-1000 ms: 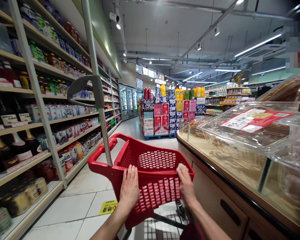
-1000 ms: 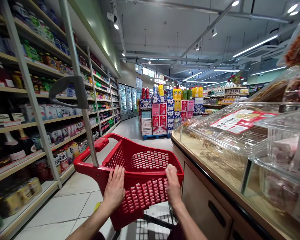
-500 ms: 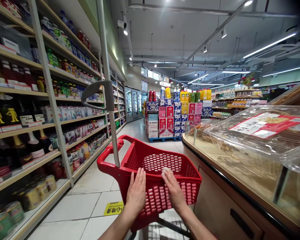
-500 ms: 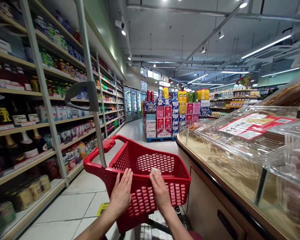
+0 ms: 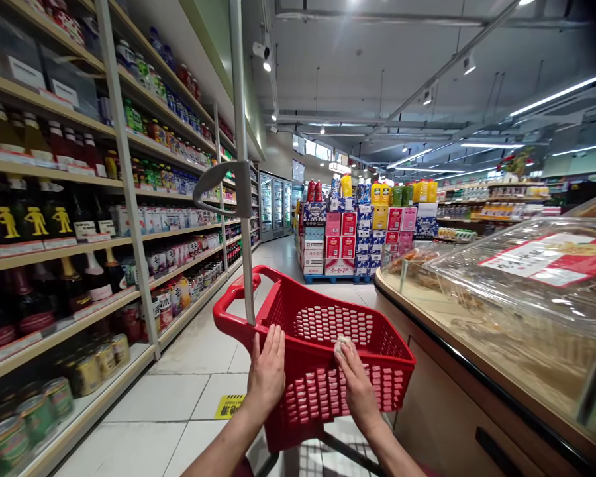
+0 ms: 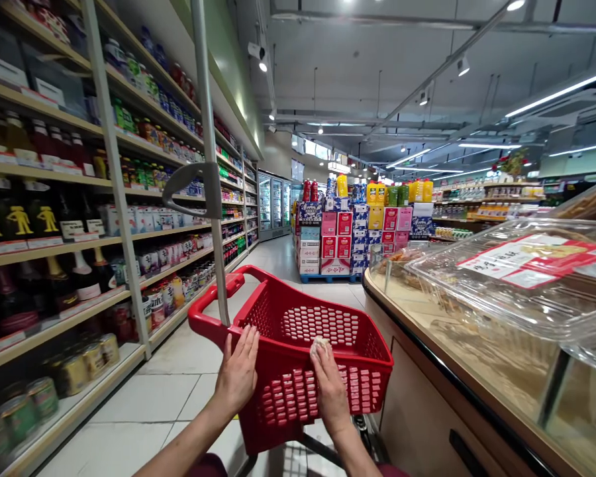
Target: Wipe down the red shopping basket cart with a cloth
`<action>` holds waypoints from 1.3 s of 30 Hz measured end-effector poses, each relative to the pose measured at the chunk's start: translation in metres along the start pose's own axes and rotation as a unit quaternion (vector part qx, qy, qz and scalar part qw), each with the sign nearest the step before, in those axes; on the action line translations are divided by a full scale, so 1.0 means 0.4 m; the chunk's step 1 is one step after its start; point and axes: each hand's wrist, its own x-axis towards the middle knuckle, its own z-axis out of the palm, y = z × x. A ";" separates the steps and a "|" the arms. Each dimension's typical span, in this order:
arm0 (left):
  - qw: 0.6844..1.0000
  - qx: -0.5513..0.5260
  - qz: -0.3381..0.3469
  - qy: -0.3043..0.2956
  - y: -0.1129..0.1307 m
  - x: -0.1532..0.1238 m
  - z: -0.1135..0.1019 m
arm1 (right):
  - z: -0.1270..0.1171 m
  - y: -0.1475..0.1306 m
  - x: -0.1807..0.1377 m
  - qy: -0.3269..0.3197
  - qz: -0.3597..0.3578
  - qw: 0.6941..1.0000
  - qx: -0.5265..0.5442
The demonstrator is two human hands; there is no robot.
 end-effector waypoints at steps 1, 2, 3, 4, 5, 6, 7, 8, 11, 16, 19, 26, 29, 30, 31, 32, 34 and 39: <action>1.000 -0.003 -0.005 0.002 -0.001 -0.003 0.000 | -0.006 0.010 -0.025 0.006 -0.006 1.000 -0.004; 1.000 -0.008 -0.006 0.007 -0.003 -0.006 0.000 | -0.008 0.011 -0.046 -0.001 -0.023 1.000 -0.002; 1.000 -0.012 0.001 0.015 -0.009 -0.010 -0.002 | -0.007 0.002 -0.062 -0.016 -0.049 0.999 0.005; 0.999 -0.017 0.010 0.026 -0.018 -0.014 -0.005 | -0.003 -0.016 -0.068 -0.033 -0.075 0.997 0.015; 0.999 -0.020 0.015 0.040 -0.030 -0.020 -0.008 | 0.002 -0.039 -0.063 -0.045 -0.092 0.994 0.027; 0.998 -0.020 0.012 0.057 -0.044 -0.026 -0.011 | 0.008 -0.067 -0.047 -0.048 -0.096 0.993 0.041; 0.997 -0.016 -0.002 0.073 -0.060 -0.031 -0.014 | 0.015 -0.096 -0.021 -0.044 -0.091 0.993 0.058; 0.996 -0.010 -0.020 0.086 -0.076 -0.037 -0.017 | 0.022 -0.124 0.012 -0.037 -0.082 0.993 0.075; 0.993 -0.011 -0.048 0.105 -0.117 -0.051 -0.018 | 0.055 -0.184 0.105 -0.018 -0.075 0.990 0.120; 0.949 -0.288 -0.104 0.078 -0.125 -0.083 0.006 | 0.093 -0.212 0.107 -0.023 -0.069 0.983 0.166; 0.806 -0.543 -0.234 0.007 -0.078 -0.106 0.024 | 0.071 -0.226 0.102 -0.010 -0.017 0.979 0.204; 0.487 -0.821 -0.274 -0.118 0.020 -0.102 -0.021 | 0.048 -0.267 0.089 -0.061 0.004 0.978 0.200; 0.453 -0.829 -0.270 -0.184 -0.012 -0.094 -0.045 | 0.066 -0.250 0.065 -0.116 -0.045 0.979 0.164; 0.480 -0.810 -0.264 -0.211 -0.033 -0.089 -0.048 | 0.074 -0.242 0.072 -0.117 -0.063 0.978 0.158; 0.538 -0.772 -0.263 -0.212 -0.058 -0.083 -0.049 | 0.082 -0.237 0.089 -0.107 -0.077 0.979 0.152; 0.612 -0.720 -0.268 -0.186 -0.086 -0.074 -0.048 | 0.092 -0.233 0.115 -0.088 -0.087 0.982 0.144; 0.743 -0.599 -0.288 -0.078 -0.141 -0.052 -0.042 | 0.120 -0.234 0.175 -0.032 -0.098 0.988 0.114; 0.888 -0.375 -0.248 0.093 -0.211 -0.024 -0.016 | 0.199 -0.253 0.192 -0.010 -0.174 0.985 0.011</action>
